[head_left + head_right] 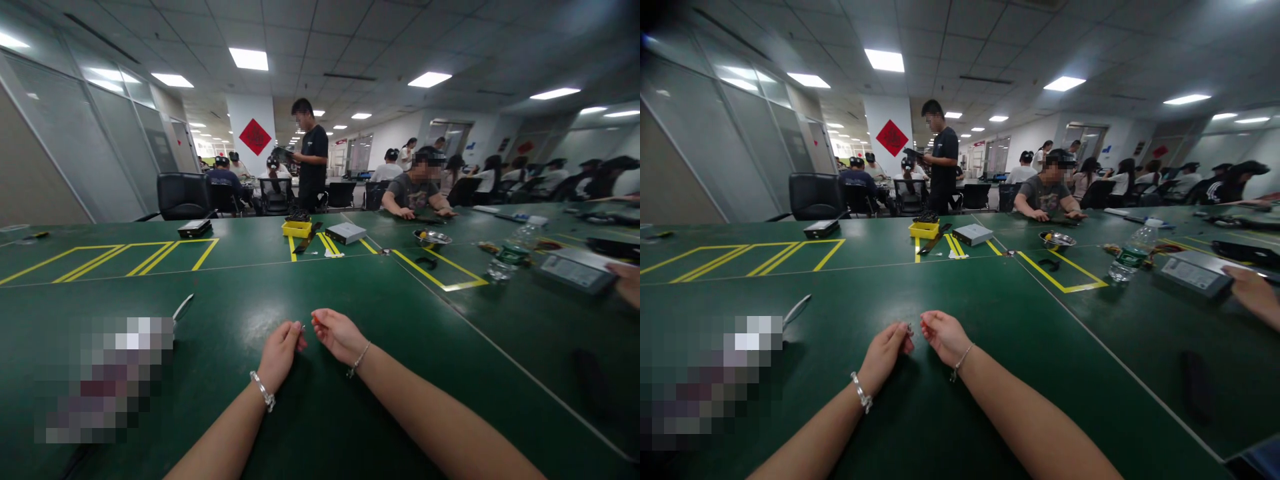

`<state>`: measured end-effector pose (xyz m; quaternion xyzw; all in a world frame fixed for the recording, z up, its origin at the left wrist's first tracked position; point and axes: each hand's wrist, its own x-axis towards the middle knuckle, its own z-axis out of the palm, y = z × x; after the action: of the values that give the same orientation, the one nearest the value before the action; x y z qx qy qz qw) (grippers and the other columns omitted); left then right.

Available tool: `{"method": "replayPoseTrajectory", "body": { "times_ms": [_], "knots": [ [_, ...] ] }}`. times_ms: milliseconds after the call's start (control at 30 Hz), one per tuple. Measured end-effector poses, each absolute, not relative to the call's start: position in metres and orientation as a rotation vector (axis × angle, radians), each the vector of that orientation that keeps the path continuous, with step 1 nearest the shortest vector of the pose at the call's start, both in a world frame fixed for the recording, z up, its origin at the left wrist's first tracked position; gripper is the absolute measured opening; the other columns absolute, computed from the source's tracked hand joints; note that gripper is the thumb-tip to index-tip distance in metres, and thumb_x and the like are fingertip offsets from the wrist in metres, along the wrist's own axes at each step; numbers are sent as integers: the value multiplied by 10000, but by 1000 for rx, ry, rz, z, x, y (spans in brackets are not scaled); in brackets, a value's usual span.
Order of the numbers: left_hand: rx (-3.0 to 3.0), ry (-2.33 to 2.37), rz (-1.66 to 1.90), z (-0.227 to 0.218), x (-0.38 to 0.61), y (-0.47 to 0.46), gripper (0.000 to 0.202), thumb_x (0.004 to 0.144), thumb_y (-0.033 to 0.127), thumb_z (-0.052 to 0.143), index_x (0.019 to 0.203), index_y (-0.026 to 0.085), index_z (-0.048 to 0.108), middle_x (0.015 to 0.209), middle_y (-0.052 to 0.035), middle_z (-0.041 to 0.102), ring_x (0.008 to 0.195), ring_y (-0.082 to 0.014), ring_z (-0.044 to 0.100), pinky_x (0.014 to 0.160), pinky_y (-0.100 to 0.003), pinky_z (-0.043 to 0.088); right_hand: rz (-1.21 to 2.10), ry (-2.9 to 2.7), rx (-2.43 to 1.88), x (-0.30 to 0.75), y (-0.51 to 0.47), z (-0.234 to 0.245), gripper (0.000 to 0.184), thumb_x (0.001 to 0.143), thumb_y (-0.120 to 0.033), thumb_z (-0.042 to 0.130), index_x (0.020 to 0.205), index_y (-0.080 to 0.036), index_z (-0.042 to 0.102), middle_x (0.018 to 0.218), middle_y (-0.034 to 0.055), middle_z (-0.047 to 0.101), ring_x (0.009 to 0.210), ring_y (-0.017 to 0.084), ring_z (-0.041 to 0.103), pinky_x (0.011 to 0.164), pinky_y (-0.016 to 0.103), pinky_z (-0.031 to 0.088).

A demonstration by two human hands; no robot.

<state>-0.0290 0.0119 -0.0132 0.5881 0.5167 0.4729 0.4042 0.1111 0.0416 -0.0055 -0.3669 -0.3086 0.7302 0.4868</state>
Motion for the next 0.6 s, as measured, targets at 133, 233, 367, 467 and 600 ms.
{"method": "replayPoseTrajectory", "body": {
  "times_ms": [133,233,367,467,600],
  "knots": [
    [1475,1302,1174,-12,-29,10,425,781,499,382,585,158,544,528,-10,560,507,-133,510,538,-254,405,1791,-777,-826,113,39,-13,248,512,-158,744,688,-133,572,650,-1,579,573,61,516,585,201,406],
    [1468,1294,1178,-11,-30,10,409,785,486,384,613,156,553,534,-7,565,514,-131,513,549,-254,408,1781,-834,-805,114,38,-17,269,461,-128,755,664,-125,579,674,2,595,606,68,529,635,217,410],
    [1467,1285,1193,-13,-31,12,360,781,461,414,646,159,556,579,-9,587,557,-133,534,565,-250,408,1796,-925,-797,116,38,-18,264,481,-144,752,696,-120,602,697,12,604,624,76,528,651,231,404],
    [1443,1278,1201,-15,-32,13,339,784,444,418,669,158,559,593,-12,595,569,-133,540,570,-251,408,1821,-951,-796,117,39,-18,253,570,-255,725,750,-124,605,668,12,591,579,71,506,583,222,383],
    [1419,1271,1226,-16,-30,14,254,745,396,491,726,154,566,641,-13,606,621,-140,557,617,-261,422,1820,-992,-808,116,39,-17,259,624,-346,684,741,-145,570,571,-22,538,509,67,464,502,213,332]
  ]
}}
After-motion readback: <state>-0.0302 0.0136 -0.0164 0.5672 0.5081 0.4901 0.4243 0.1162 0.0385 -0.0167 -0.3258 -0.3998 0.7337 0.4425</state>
